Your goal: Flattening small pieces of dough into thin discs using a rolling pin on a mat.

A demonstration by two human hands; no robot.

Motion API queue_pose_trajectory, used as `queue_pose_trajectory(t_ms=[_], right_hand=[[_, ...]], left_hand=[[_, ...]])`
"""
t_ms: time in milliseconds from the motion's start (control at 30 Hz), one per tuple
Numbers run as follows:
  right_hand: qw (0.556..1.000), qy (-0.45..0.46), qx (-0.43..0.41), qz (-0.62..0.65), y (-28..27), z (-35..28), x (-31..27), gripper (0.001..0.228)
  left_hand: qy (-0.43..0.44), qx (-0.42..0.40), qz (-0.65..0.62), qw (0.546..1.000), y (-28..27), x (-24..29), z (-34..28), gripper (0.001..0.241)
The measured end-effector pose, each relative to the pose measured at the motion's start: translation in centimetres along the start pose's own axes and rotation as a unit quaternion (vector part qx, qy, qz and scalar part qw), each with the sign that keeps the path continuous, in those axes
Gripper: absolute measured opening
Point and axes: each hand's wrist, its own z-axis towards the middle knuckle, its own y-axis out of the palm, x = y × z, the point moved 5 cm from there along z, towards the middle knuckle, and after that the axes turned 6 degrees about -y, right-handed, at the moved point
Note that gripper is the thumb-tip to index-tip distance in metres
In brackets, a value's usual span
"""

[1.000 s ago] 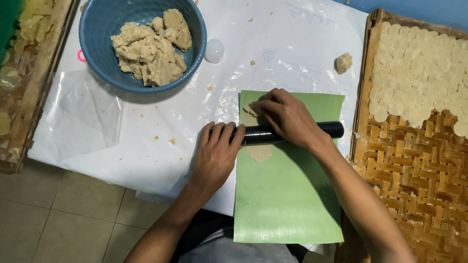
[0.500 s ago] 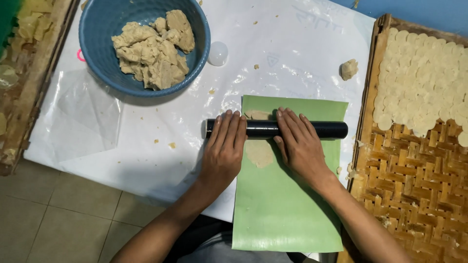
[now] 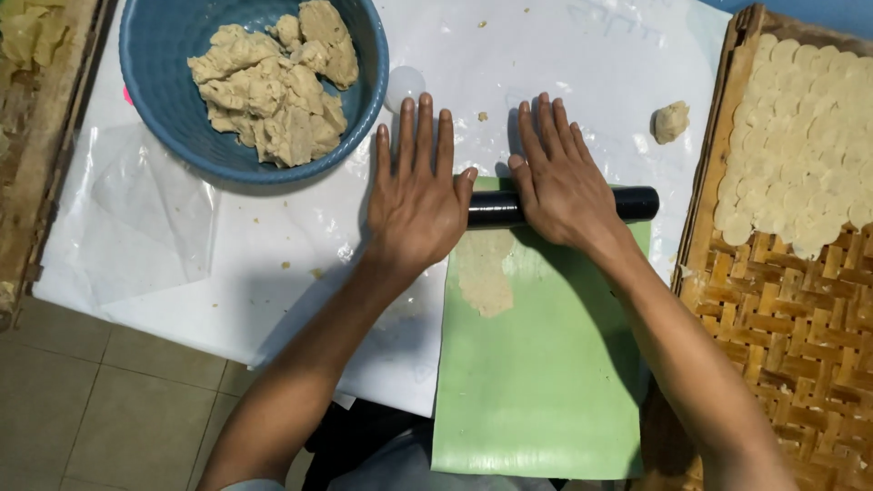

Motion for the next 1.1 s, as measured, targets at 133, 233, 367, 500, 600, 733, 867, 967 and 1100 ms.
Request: queue_pose_trajectory(t_ms=[133, 233, 367, 500, 600, 733, 867, 967, 1100], right_hand=[[0.999, -0.014, 0.044, 0.0, 0.5, -1.4, -0.6, 0.061], [0.991, -0.038, 0.108, -0.068, 2.1, -4.1, -0.9, 0.064], [0.97, -0.102, 0.196, -0.106, 3.0, -6.8, -1.7, 0.069], [0.957, -0.152, 0.241, -0.05, 2.2, -8.1, -1.4, 0.069], [0.929, -0.168, 0.319, -0.083, 1.8, -10.2, -3.2, 0.04], [0.94, -0.149, 0.282, -0.122, 3.3, -8.7, -3.1, 0.051], [0.949, -0.159, 0.253, -0.099, 1.7, -6.0, -2.9, 0.05], [0.968, -0.145, 0.202, -0.041, 0.3, -4.4, -2.5, 0.042], [0.991, -0.095, 0.082, 0.04, 2.4, -3.1, -0.7, 0.028]], left_hand=[[0.028, 0.039, 0.005, 0.999, -1.0, 0.7, -1.8, 0.069], [0.071, 0.129, 0.0, 0.989, -1.5, 1.9, -5.2, 0.07], [0.116, 0.229, 0.022, 0.966, -1.6, 2.3, -8.6, 0.066], [0.138, 0.255, -0.029, 0.957, -1.9, 2.0, -9.4, 0.049], [0.131, 0.288, -0.027, 0.948, 0.7, 1.8, -10.4, 0.025], [0.119, 0.279, 0.009, 0.953, -0.6, 2.9, -9.3, 0.032], [0.113, 0.244, 0.047, 0.962, -1.0, 2.5, -7.6, 0.045], [0.125, 0.213, 0.016, 0.969, -1.1, 2.2, -8.2, 0.043], [0.138, 0.229, -0.025, 0.963, -0.9, 2.7, -11.4, 0.042]])
